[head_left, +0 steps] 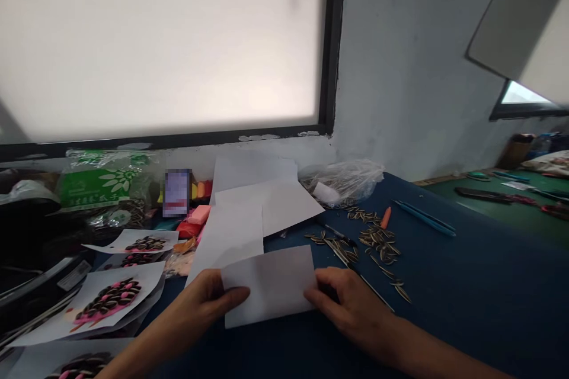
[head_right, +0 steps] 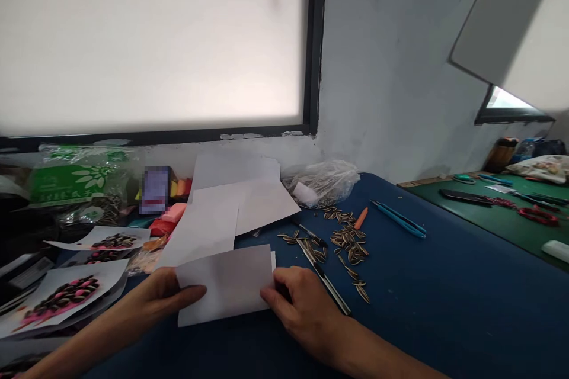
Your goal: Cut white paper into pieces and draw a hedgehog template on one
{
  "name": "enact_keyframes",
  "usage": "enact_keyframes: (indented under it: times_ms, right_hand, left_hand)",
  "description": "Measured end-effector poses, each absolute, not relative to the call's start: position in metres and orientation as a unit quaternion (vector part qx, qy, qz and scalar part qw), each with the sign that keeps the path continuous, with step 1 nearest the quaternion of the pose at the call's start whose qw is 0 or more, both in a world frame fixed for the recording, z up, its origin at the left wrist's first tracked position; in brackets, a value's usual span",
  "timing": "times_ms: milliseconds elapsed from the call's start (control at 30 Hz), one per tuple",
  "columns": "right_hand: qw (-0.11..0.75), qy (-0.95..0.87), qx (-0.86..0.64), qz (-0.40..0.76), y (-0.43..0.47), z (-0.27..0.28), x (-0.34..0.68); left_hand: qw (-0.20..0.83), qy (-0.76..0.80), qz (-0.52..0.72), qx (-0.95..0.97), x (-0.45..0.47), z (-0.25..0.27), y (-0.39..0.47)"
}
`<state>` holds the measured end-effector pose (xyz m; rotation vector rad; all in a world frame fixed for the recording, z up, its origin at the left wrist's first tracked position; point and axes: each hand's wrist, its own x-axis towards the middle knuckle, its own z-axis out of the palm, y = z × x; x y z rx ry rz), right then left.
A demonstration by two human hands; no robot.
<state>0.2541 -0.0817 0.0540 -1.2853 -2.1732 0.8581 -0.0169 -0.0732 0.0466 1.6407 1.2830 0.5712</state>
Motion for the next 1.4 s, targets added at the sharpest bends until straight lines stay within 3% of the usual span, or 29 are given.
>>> enact_keyframes:
  times_ms: [100, 233, 367, 500, 633, 700, 1033, 1400]
  right_hand:
    - [0.254, -0.778, -0.504, 0.276, -0.08, 0.051, 0.257]
    - [0.318, -0.834, -0.441, 0.098, -0.08, 0.043, 0.261]
    - [0.221, -0.91, -0.343, 0.067, -0.083, 0.039, 0.257]
    - [0.135, -0.924, -0.344, 0.099, -0.086, 0.036, 0.252]
    - [0.122, -0.921, -0.351, 0.117, -0.086, 0.037, 0.252]
    - [0.118, -0.921, -0.35, 0.123, -0.085, 0.038, 0.252]
    - [0.103, -0.914, -0.38, 0.101, -0.084, 0.036, 0.25]
    - [0.144, -0.914, -0.368, 0.086, -0.087, 0.037, 0.249]
  left_hand:
    - [0.476, 0.515, 0.234, 0.673, -0.014, 0.04, -0.071]
    - [0.457, 0.537, 0.221, 0.674, -0.006, 0.033, -0.07]
    - [0.405, 0.569, 0.214, 0.683, -0.003, 0.028, -0.069]
    - [0.269, 0.618, 0.239, 0.699, -0.011, 0.031, -0.068]
    - [0.06, 0.572, 0.261, 0.775, -0.009, 0.035, -0.065]
    - [0.023, 0.519, 0.239, 0.82, -0.002, 0.033, -0.061]
    - [0.111, 0.533, 0.19, 0.817, 0.01, 0.031, -0.051]
    - [0.269, 0.561, 0.197, 0.758, 0.016, 0.036, -0.053]
